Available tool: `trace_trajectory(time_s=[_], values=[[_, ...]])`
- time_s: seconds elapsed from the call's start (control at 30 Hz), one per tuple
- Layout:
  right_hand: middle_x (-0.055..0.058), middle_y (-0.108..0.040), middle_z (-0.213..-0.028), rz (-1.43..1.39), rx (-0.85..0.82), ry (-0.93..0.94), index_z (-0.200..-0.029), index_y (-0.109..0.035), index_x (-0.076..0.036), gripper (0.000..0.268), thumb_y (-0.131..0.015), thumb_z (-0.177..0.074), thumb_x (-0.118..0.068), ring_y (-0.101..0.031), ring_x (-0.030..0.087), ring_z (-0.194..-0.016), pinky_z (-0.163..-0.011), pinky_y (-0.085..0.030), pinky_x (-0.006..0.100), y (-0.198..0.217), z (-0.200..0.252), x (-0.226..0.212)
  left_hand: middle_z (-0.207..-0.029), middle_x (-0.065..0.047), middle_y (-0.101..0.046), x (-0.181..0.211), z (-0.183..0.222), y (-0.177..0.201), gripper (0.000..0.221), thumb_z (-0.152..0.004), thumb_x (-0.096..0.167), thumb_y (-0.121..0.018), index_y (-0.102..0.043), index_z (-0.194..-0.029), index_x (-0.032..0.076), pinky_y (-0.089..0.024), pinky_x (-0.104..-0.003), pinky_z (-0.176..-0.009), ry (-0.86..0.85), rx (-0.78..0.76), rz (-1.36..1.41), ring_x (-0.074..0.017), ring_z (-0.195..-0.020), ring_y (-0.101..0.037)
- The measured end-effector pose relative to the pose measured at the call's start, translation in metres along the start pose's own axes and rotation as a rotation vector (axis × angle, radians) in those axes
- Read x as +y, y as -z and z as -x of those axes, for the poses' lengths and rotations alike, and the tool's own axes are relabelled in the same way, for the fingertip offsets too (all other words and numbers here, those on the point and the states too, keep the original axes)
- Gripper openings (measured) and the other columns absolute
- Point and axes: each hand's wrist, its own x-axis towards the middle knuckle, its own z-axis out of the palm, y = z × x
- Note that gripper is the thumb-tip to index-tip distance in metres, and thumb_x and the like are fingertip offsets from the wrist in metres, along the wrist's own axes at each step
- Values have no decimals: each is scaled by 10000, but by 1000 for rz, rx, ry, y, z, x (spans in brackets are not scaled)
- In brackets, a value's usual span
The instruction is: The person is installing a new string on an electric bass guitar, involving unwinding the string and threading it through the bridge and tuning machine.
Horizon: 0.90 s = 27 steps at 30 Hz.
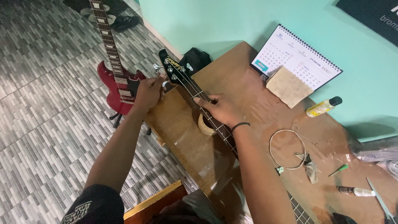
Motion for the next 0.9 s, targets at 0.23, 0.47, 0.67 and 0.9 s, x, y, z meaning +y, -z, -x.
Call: trace_trajectory(time_s=[0.23,0.47,0.67,0.9], values=[[74,-761,-775,-13,33,29,-813,-823,-155,345,-740,-886,-482,-709,238,-795,-759,-554,333,-10,-24,36,-653,-47,-633,-9,-13,-1,436,-1083,433,-526,-715,-821,141,-488,-296,-634,96,5,6,-124,-572,-582],[111,-755,-793,-12,20,27,-839,-817,-137,345,-722,-911,-460,-714,266,-827,-762,-544,354,-3,-22,25,-663,-89,-648,14,1,6,379,-1044,358,-563,-704,-817,89,-499,-320,-610,107,-25,-116,-186,-597,-621],[111,-782,-823,-19,20,11,-850,-824,-127,332,-736,-885,-446,-731,277,-875,-800,-560,364,-4,-12,18,-1080,-175,-734,18,26,11,248,-991,216,-721,-694,-1189,69,-542,-479,-741,-301,128,-407,-371,-890,-715],[79,-741,-710,-39,23,12,-755,-787,-154,278,-780,-863,-410,-700,217,-736,-705,-540,287,-7,-26,38,-1020,-101,-737,-23,2,19,147,-1038,220,-716,-738,-1120,101,-603,-423,-662,-850,215,-680,-315,-820,-747]])
